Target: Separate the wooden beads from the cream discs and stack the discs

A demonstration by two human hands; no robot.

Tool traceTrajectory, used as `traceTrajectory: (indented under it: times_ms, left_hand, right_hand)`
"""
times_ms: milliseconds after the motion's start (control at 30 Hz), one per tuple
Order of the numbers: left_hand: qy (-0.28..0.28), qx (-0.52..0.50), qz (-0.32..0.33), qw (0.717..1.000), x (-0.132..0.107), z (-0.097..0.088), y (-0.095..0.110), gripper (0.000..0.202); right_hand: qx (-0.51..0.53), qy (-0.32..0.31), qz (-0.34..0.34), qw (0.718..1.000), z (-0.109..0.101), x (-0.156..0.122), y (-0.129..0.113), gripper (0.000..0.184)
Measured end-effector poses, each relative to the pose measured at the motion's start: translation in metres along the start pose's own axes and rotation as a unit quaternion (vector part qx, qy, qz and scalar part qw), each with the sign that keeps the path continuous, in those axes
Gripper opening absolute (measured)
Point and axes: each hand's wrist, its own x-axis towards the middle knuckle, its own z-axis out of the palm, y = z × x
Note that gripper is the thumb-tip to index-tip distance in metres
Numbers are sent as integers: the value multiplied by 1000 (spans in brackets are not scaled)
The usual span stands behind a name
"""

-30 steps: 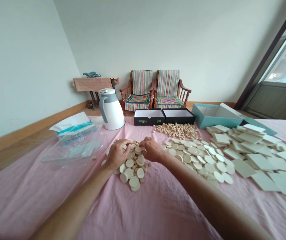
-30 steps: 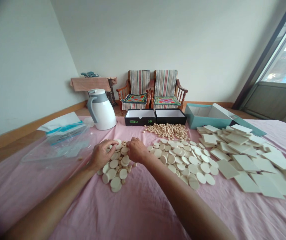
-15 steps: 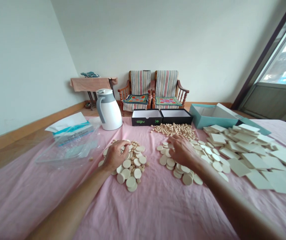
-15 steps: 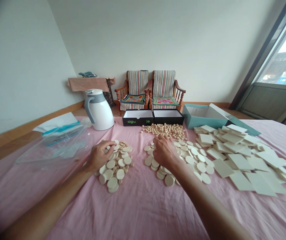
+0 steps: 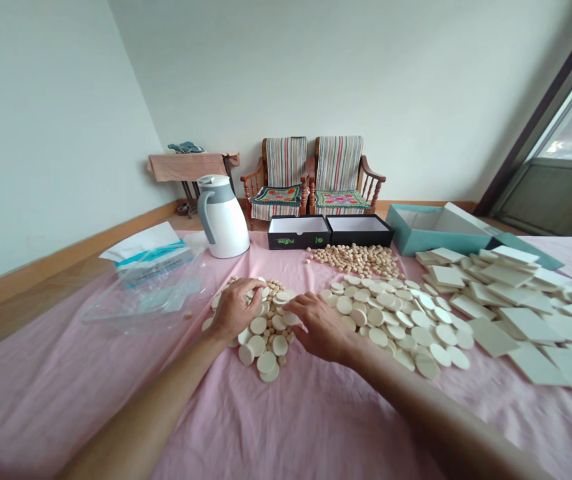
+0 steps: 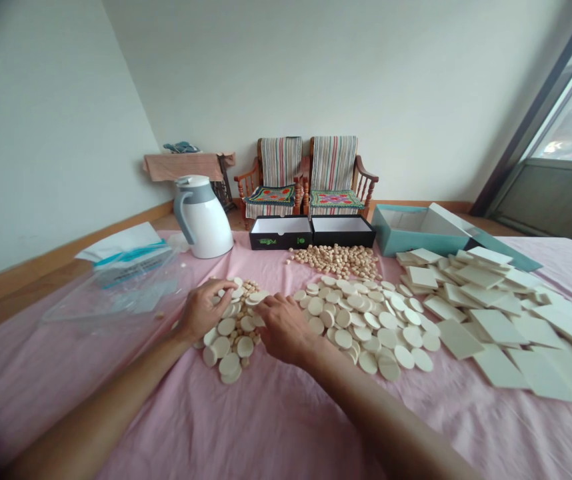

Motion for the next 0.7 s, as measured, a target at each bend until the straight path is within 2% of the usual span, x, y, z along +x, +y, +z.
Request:
traceTrajectory:
  times_ms: [133, 233, 300, 400, 567, 633, 700]
  left_hand:
    - [0, 1, 1, 1000, 0, 0, 1, 16]
    - [1, -3, 1, 1000, 1, 0, 1, 17]
    - [1, -7, -1, 1000, 1, 1, 0, 16]
    - [0, -8, -4, 1000, 1, 0, 1, 16]
    - [2, -4, -4, 1000, 2, 0, 3, 15]
    - [5, -2, -6, 1000, 2, -1, 4, 15]
    - [7, -2, -8, 1000, 3, -1, 5, 15]
  right_hand:
    - [-14, -1, 3, 1000, 6, 1, -3, 25]
    - [-20, 7, 14, 1000, 1, -2, 0, 25]
    - [-31, 21, 39, 999, -9, -6, 4, 24]
    - [-79, 49, 113, 989, -32, -15, 16, 21]
    - [-191, 46, 240, 951, -65, -32, 39, 17]
    - [-194, 54, 251, 947, -66, -34, 43, 21]
    - [-152, 73, 218, 961, -60, -31, 43, 28]
